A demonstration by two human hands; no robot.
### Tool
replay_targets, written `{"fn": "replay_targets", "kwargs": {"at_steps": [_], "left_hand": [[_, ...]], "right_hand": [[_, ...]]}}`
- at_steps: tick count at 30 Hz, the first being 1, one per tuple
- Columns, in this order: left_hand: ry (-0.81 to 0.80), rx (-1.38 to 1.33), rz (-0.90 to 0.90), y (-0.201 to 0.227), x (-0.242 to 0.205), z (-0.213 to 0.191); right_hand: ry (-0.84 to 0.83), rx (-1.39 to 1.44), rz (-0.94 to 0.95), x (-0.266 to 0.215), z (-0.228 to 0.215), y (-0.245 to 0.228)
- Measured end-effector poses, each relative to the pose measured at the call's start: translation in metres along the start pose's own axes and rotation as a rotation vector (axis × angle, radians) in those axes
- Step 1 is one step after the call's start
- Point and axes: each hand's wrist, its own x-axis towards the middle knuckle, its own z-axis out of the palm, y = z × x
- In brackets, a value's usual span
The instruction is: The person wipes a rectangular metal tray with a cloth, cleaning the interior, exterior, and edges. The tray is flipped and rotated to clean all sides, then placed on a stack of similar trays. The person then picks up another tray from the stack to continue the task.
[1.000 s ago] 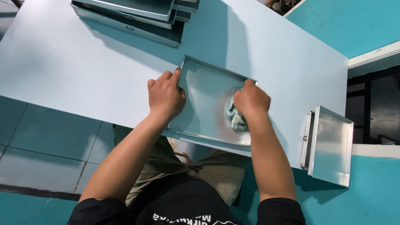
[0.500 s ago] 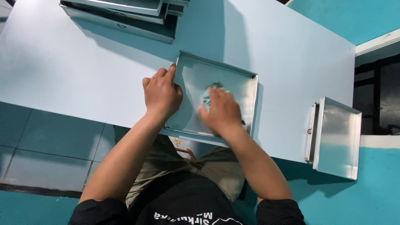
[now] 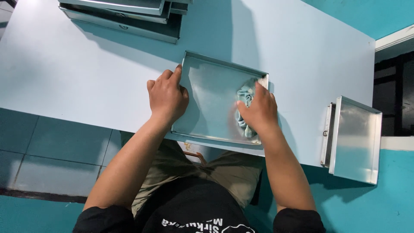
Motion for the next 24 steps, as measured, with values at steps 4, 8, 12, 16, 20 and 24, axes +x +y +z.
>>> {"fn": "replay_targets", "kwargs": {"at_steps": [4, 8, 12, 16, 20, 24], "left_hand": [[-0.006, 0.02, 0.002, -0.001, 0.0, 0.002], [-0.014, 0.022, 0.01, 0.002, 0.0, -0.002], [-0.006, 0.002, 0.021, 0.0, 0.001, 0.001], [0.001, 0.004, 0.042, 0.001, 0.001, -0.003], [0.014, -0.013, 0.05, 0.001, 0.0, -0.003], [0.036, 0.004, 0.059, 0.002, 0.0, -0.003]], "right_hand": [[0.042, -0.004, -0.045, 0.031, 0.034, 0.007], [0.09, 0.007, -0.209, 0.049, 0.041, -0.016], [0.064, 0.035, -0.31, 0.069, 0.051, -0.051], [0.08, 0.077, -0.468, 0.085, 0.056, -0.083], [0.072, 0.117, -0.653, 0.101, 0.066, -0.101], [0.018, 0.12, -0.711, 0.106, 0.065, -0.109]]}}
